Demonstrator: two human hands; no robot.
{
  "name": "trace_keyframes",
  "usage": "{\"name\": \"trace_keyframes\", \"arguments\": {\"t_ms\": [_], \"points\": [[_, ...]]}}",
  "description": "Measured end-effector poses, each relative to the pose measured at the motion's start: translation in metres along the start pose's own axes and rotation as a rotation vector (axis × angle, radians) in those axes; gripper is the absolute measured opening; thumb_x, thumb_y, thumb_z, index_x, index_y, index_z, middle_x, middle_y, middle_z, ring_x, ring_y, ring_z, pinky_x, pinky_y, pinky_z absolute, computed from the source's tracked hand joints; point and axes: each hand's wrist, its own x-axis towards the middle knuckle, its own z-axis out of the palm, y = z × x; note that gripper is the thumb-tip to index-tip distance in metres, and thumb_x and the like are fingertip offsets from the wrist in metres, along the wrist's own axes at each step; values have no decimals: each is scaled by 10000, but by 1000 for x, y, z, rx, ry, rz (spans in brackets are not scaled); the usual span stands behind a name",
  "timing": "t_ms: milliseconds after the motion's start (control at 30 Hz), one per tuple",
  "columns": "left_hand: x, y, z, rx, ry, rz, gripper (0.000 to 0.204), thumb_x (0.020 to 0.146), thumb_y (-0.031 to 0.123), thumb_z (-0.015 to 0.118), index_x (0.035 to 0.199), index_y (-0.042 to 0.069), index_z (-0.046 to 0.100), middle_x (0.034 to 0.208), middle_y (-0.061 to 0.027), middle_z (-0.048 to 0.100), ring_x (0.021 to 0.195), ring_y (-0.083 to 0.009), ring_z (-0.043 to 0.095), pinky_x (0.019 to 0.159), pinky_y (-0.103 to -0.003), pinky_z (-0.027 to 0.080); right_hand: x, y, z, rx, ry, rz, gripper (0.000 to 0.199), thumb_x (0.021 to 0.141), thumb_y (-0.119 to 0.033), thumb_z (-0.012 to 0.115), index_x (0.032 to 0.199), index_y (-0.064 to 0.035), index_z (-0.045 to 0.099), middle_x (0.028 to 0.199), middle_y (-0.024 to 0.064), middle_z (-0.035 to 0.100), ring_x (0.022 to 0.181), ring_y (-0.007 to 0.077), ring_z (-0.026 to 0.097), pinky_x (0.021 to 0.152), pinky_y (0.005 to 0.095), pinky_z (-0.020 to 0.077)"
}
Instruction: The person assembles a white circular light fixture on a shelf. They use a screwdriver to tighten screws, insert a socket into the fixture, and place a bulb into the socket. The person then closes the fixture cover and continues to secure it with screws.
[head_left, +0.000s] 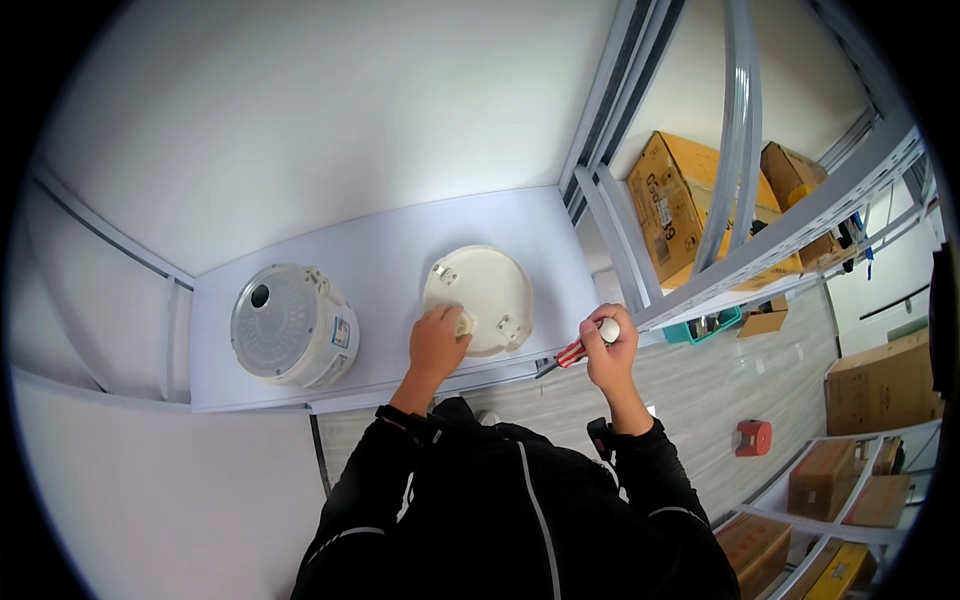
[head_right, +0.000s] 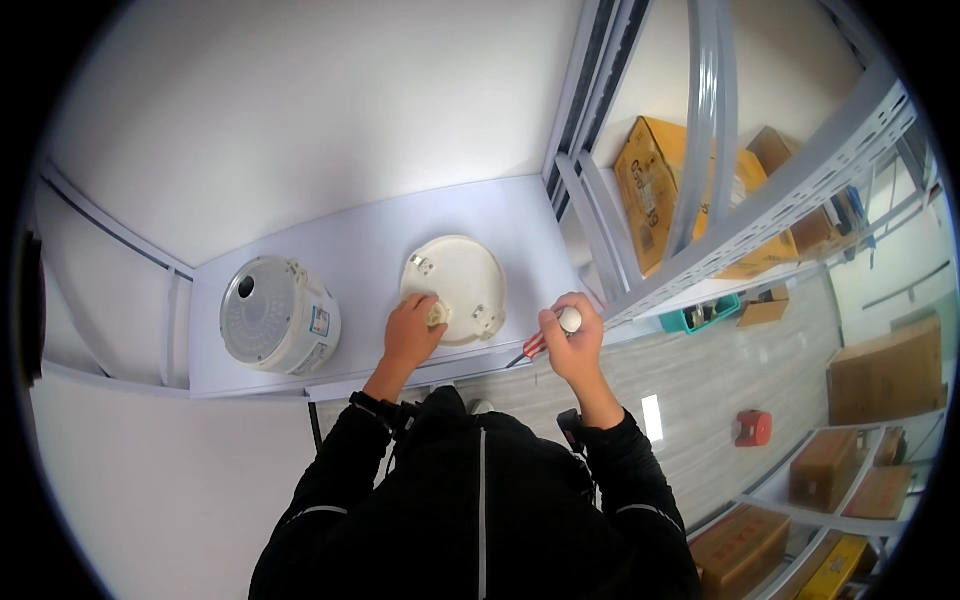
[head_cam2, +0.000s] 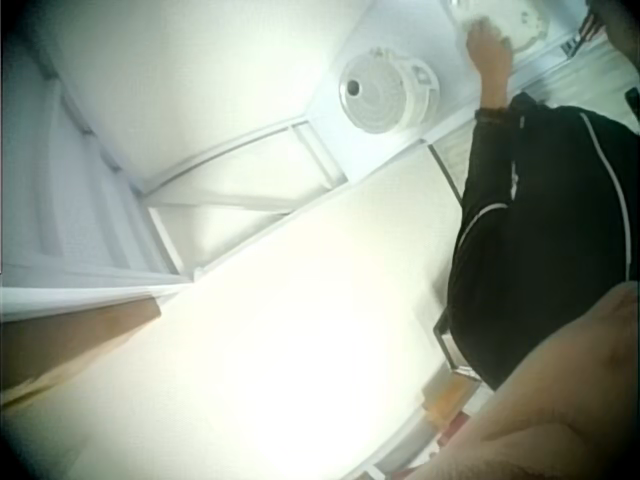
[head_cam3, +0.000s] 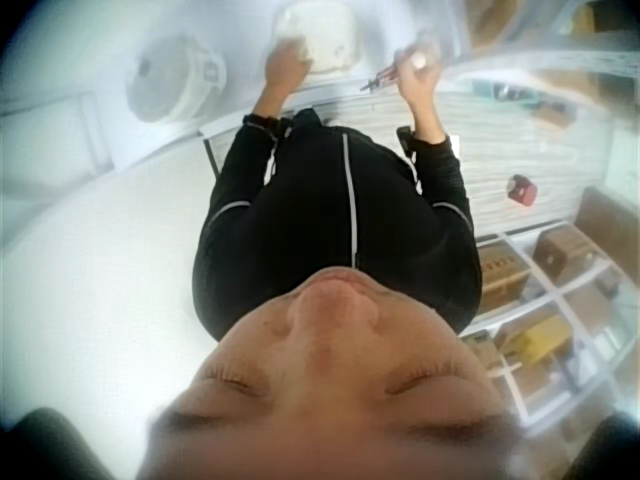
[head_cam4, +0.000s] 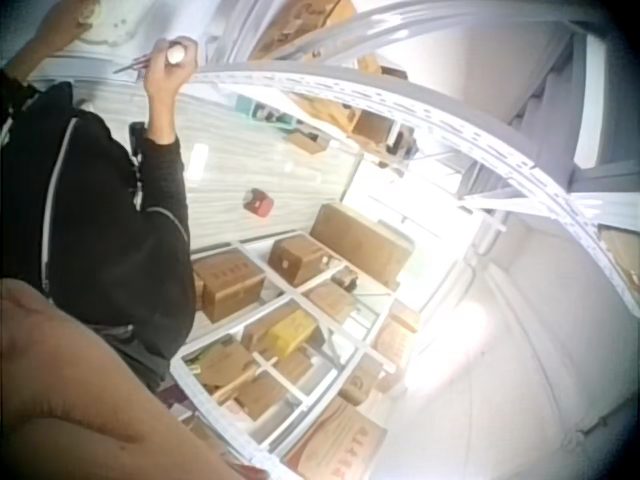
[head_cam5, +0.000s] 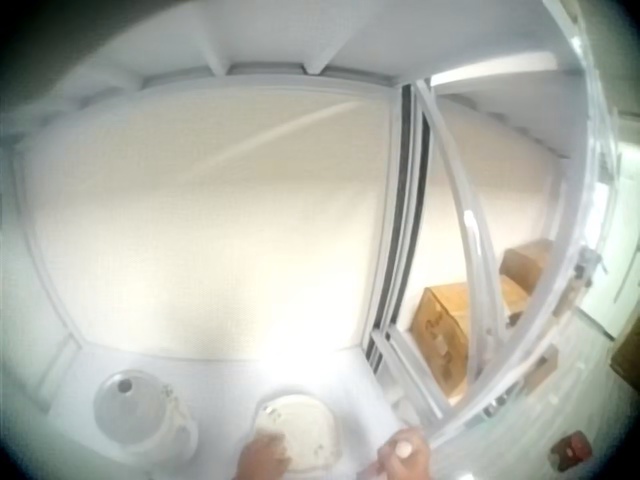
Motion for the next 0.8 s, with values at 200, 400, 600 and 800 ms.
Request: {"name": "trace_keyframes", "arguments": {"t_ms": [200,400,600,800], "points": [[-2,5,-16,-5,12,-69,487,860,181,818,1319,71,697,1309,-112,671,1198,-357,643,1014,-472,537,0,5,-6,-17,-12,-18,128,970,-55,739,978,-27,614,817,22,643,728,82,595,654,261,473],[-2,4,-37,-111,122,-118,515,874,218,825,1338,41,691,1299,-140,674,1205,-373,643,1033,-468,544,1,5,-9,-29,-24,-17,122,962,-48,739,974,-31,619,835,28,637,734,90,588,659,269,467],[13,58,-43,-485,83,21,572,903,198,845,1408,9,654,1273,-160,691,1107,-324,697,949,-406,588,3,1,-9,-55,-33,-31,111,954,-35,730,968,-32,619,837,32,636,726,97,587,652,276,468],[19,101,-17,-1132,-207,-88,568,1000,98,787,1519,3,578,1246,-101,737,958,-109,699,866,-286,586,3,-9,-13,17,-159,190,93,949,-2,696,992,-33,620,899,57,675,774,116,646,693,299,516]]}}
